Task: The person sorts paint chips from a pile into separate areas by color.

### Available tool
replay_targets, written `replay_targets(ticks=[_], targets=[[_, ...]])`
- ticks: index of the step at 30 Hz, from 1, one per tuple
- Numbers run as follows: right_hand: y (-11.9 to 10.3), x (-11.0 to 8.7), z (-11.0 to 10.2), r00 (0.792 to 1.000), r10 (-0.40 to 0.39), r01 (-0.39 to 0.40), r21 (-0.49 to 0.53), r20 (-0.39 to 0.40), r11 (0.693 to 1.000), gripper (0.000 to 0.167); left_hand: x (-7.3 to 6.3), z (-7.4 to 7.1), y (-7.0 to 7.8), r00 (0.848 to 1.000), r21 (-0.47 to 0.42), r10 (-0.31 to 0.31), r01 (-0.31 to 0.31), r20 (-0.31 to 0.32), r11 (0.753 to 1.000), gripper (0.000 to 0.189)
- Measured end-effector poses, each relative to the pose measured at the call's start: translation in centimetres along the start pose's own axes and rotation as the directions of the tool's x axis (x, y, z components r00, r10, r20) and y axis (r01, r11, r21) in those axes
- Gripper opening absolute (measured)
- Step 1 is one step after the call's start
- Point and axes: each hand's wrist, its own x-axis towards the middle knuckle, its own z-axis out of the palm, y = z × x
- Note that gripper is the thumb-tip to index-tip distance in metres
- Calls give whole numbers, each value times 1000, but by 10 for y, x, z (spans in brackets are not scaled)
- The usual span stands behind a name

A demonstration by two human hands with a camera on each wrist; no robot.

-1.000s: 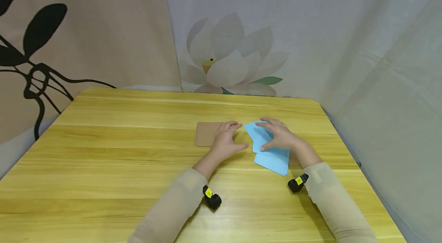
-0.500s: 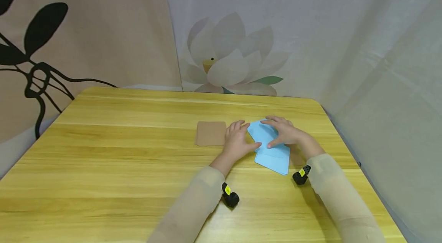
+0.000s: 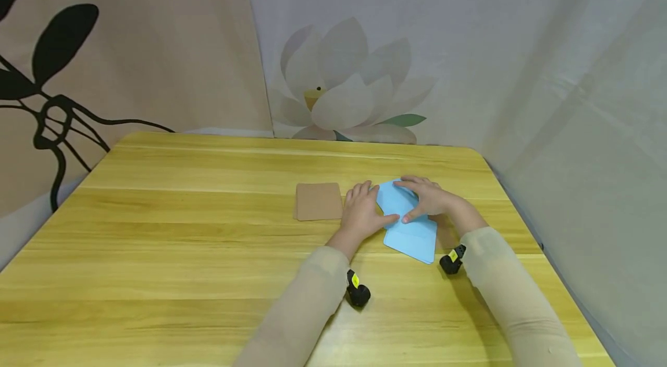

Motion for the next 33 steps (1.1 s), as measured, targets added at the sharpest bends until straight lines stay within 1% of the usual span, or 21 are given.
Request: replay_targets(ticks=[5,8,13,19,29,33], targets=[[-2,-1,-2,1000,14,-14,-13,-1,1000,101,2,1,2,999,40,-6,4,35,999,96],[-2,-2,-2,1000,20,-20,-15,1,1000,102,3,1,1,999,49,-1,-1,39,999,94],[-1,-2,-2,1000,19,-19,-3,4,1000,102,3,-1,1,999,15,7,-7,37,1000,90],[1,-2,0,1000,-6,6,29,7,1000,100,1,-4,0,999,-33,22,-20,45,999,88],[-2,0,3,1000,-6,6,28,1,1000,102,0,-3,-3,997,-54,57,-54,61,997,88],[-1,0,5,1000,-10,10,21,-15,1000,104,0,-3,-4,995,-61,74,-70,66,996,87]])
